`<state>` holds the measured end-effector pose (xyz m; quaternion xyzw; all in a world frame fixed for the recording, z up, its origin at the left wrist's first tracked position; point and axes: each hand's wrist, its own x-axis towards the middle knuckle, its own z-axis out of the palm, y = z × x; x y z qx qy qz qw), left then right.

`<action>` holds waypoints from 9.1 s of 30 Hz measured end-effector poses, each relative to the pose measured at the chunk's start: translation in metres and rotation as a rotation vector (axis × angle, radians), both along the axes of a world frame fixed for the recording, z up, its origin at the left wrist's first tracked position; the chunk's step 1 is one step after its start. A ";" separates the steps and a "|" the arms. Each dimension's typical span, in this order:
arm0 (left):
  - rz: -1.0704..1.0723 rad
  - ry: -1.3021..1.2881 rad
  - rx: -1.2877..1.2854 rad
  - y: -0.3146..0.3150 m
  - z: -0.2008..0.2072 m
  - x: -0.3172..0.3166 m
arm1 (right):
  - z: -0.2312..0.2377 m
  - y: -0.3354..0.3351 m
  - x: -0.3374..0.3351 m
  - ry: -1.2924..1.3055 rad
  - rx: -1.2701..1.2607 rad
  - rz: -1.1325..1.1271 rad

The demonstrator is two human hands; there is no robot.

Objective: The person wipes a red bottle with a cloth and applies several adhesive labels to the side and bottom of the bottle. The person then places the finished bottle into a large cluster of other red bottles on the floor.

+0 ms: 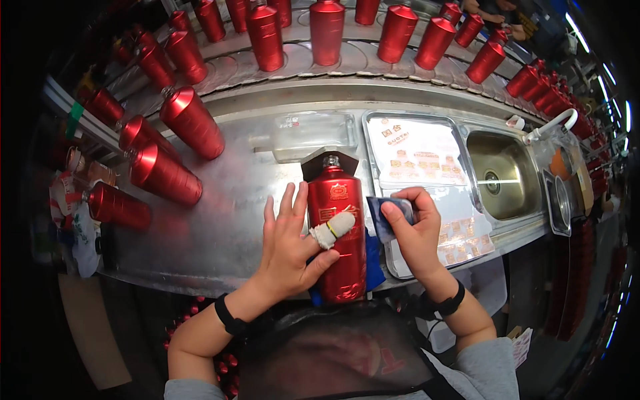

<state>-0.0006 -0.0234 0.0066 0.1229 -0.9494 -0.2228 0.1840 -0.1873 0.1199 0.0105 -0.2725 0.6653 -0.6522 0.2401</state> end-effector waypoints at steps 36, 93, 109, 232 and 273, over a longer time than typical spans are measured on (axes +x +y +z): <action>0.095 0.120 0.371 0.020 -0.008 0.027 | -0.018 0.026 0.001 -0.190 0.009 -0.001; -0.018 0.124 1.206 0.006 -0.028 0.003 | -0.024 0.046 -0.127 0.563 0.868 0.320; 0.082 0.125 1.256 0.013 -0.031 0.002 | 0.002 0.121 -0.142 0.589 1.030 0.084; 0.023 0.144 0.946 0.026 -0.009 0.012 | 0.016 0.017 0.028 0.009 0.358 0.438; 0.019 0.167 0.955 0.023 -0.015 0.012 | 0.009 0.017 0.023 -0.078 0.316 0.476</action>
